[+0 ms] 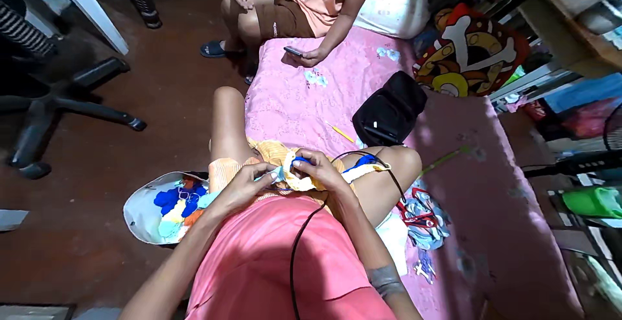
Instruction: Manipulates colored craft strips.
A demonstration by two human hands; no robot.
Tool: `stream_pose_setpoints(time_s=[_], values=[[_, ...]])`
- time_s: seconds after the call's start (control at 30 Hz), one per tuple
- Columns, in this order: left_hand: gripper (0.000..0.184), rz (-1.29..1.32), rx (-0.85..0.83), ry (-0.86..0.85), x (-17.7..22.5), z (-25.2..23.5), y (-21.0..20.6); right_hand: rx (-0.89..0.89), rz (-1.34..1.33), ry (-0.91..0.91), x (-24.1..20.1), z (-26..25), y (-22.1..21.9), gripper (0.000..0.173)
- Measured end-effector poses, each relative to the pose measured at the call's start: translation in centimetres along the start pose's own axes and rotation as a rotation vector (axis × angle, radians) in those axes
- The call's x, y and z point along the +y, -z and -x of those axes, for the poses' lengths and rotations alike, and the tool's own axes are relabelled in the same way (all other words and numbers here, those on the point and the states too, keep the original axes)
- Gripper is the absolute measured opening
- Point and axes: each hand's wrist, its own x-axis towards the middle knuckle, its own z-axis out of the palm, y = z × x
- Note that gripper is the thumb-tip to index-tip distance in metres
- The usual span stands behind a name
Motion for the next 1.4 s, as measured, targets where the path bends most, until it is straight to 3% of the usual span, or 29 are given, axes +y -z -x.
stream_pose_setpoints(time_s=[0.13, 0.3, 0.4, 0.63, 0.77, 0.93, 1.07, 1.17, 1.33, 1.4], values=[[0.012, 0.110, -0.013, -0.098, 3.2, 0.2, 0.1, -0.004, 0.040, 0.139, -2.2, 0.1, 0.5, 0.019], [0.014, 0.254, -0.031, -0.182, 6.9, 0.6, -0.4, 0.050, -0.041, 0.337, -4.2, 0.2, 0.4, 0.015], [0.015, 0.305, -0.016, -0.245, 8.0, 0.8, -1.1, 0.047, -0.070, 0.475, -4.8, 0.1, 0.5, 0.024], [0.017, -0.072, 0.252, -0.695, 7.2, 0.9, -3.7, 0.043, -0.208, 0.557, -5.3, 0.8, 0.2, 0.023], [0.018, -0.212, 0.353, -0.839, 6.9, 0.5, -4.6, 0.096, -0.251, 0.568, -5.2, 1.3, -0.1, 0.020], [0.016, -0.312, 0.564, -0.908, 5.6, -0.1, -5.8, 0.159, -0.275, 0.583, -5.1, 1.7, -1.1, 0.012], [0.015, -0.251, 0.551, -0.974, 5.8, -0.2, -5.9, 0.094, -0.280, 0.552, -4.9, 2.1, -1.2, 0.014], [0.015, -0.252, 0.538, -0.960, 6.2, -0.2, -5.6, 0.075, -0.284, 0.415, -5.1, 2.9, -1.5, 0.012], [0.013, -0.171, 0.595, -0.783, 6.5, -0.2, -4.7, 0.068, -0.262, 0.228, -4.3, 3.4, -1.5, 0.027], [0.009, -0.115, 0.620, -0.696, 6.6, -0.2, -4.0, -0.058, -0.263, 0.214, -2.8, 3.5, -0.5, 0.057]])
